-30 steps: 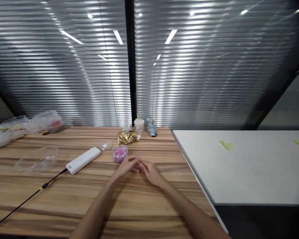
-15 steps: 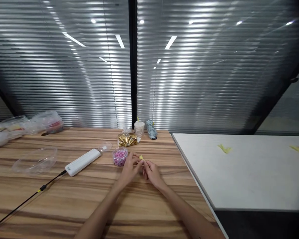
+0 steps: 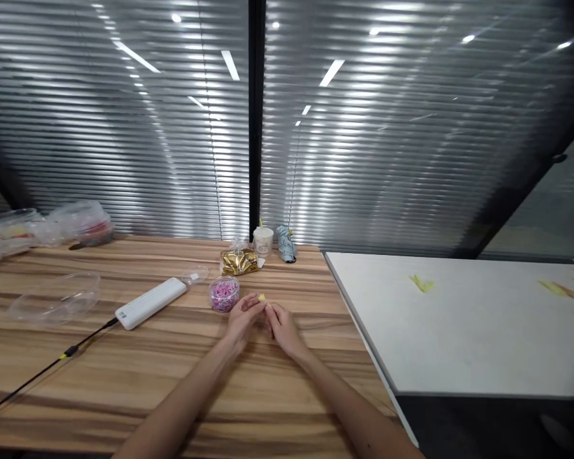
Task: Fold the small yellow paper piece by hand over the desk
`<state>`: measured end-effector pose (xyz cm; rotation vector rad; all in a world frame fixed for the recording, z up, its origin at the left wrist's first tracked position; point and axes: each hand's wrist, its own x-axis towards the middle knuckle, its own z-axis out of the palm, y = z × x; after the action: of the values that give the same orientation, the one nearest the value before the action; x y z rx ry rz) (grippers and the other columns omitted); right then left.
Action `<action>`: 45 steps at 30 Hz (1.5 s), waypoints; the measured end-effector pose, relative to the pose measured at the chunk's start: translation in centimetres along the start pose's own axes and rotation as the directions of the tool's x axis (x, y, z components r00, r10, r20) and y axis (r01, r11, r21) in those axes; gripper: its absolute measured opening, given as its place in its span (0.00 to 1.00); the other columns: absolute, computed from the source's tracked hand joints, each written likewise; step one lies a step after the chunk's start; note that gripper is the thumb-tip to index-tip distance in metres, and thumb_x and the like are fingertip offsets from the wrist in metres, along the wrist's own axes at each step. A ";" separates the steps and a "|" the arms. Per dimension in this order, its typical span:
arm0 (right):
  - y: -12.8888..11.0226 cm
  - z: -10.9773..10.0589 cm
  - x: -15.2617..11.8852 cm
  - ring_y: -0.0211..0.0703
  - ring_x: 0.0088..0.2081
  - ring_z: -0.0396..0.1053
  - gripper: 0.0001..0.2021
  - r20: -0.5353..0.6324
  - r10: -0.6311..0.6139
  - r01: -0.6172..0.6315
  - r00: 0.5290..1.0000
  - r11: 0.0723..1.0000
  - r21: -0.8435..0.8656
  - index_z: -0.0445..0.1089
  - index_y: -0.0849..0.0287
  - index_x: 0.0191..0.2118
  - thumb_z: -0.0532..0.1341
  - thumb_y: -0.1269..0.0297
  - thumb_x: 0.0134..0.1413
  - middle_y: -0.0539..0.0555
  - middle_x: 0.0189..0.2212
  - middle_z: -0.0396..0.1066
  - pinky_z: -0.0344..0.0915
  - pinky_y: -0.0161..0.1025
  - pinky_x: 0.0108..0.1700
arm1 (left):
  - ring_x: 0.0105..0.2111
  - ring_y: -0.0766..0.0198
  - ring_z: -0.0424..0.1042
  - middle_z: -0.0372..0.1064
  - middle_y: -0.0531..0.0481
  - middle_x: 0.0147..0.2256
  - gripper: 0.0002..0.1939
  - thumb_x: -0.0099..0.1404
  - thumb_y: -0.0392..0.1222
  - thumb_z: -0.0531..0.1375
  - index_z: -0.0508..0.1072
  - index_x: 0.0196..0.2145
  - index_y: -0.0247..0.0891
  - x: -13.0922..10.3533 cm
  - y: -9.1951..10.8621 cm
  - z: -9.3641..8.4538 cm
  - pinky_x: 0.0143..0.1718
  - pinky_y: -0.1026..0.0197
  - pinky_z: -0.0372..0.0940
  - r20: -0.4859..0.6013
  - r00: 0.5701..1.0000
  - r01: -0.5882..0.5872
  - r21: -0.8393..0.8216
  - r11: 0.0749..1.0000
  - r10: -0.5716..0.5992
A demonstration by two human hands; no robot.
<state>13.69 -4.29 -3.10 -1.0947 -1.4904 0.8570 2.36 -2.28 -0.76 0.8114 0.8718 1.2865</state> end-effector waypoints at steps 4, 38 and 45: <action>-0.4 0.5 -0.2 0.32 0.15 0.55 0.22 0.060 -0.017 0.017 0.998 1.000 0.011 0.58 0.59 0.23 0.46 0.47 0.57 0.46 0.14 0.56 0.52 0.30 0.19 | 0.27 0.67 0.67 0.70 0.49 0.28 0.21 0.42 0.40 0.70 0.74 0.35 0.33 0.4 1.2 -0.6 0.28 0.67 0.61 0.098 0.995 0.013 0.172 0.985 -0.030; -0.1 0.6 -0.2 0.35 0.17 0.57 0.25 0.007 0.028 -0.028 1.000 0.995 0.095 0.65 0.63 0.46 0.48 0.46 0.55 0.49 0.19 0.61 0.55 0.32 0.20 | 0.22 0.73 0.62 0.61 0.57 0.22 0.18 0.48 0.51 0.65 0.67 0.29 0.36 1.1 3.3 -0.9 0.26 0.68 0.60 0.102 0.958 -0.261 -0.075 0.962 0.268; -0.6 0.4 -0.5 0.35 0.18 0.58 0.23 0.035 0.029 -0.031 0.999 0.997 0.064 0.65 0.63 0.45 0.48 0.49 0.55 0.48 0.18 0.61 0.56 0.31 0.20 | 0.25 0.67 0.67 0.68 0.51 0.25 0.17 0.47 0.48 0.66 0.69 0.30 0.34 0.8 1.4 -0.2 0.27 0.67 0.60 0.199 0.955 -0.243 0.094 0.966 0.221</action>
<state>13.23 -4.91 -2.79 -1.0618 -1.4676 0.9428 1.62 -1.36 0.33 1.1366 0.7211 1.3462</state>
